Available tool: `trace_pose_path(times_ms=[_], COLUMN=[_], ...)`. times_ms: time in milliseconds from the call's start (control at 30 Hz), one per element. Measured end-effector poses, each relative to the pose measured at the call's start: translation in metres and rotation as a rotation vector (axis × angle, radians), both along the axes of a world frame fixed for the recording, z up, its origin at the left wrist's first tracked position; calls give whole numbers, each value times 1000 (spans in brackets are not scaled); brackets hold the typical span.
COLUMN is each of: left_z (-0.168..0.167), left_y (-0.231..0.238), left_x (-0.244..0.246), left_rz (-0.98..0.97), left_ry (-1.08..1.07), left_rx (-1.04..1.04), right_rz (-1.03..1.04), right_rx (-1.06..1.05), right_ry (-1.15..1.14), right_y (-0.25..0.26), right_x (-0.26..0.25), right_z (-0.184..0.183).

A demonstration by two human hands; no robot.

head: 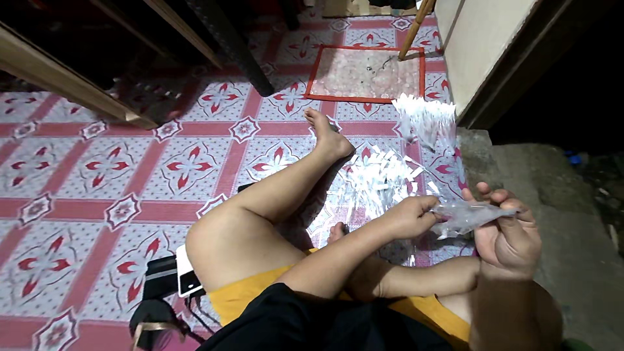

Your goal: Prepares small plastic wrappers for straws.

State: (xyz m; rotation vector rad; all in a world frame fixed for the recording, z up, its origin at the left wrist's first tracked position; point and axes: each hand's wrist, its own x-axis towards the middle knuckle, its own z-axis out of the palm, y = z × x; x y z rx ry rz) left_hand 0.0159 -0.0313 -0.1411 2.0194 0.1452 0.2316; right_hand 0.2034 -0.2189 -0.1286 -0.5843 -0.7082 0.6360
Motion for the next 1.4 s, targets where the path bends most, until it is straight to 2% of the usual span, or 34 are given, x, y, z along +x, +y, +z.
trace_pose_path(times_ms=[167, 333, 533, 633, 800, 933, 1133, 1200, 1300, 1400], left_z=[-10, -30, -21, -18, -19, -36, -42, -38, -27, -35], left_y=[-14, -17, -9, -5, -10, -14, -9, -12, -25, -41], left_x=[9, 16, 13, 9, 15, 24, 24, 25, 12, 2], left_rz=[-86, -46, 70, 82, -12, -41, -48, -98, -214, -251], left_ry=[22, -31, -141, -77, -6, -46, -151, -211, -160, -123], left_rx=[-215, -129, 24, -41, -203, -115, -103, -235, -546, -793], right_rz=[-22, -9, 13, 28, 35, 50, 28, 7, -9, -34], right_rx=[-4, -17, -3, 7, 8, -2, -6, -14, -51, -91], right_ry=[-9, -22, 12, 26, 42, 32, 71, 72, 41, 19], right_y=[6, 11, 8, 5, 7, 10, 7, 7, 8, 13], right_x=[-9, -18, -16, -10, -14, -15, -12, -13, -11, -18], right_z=[4, 10, 6, -2, 7, 3, 4, 5, 2, 15])
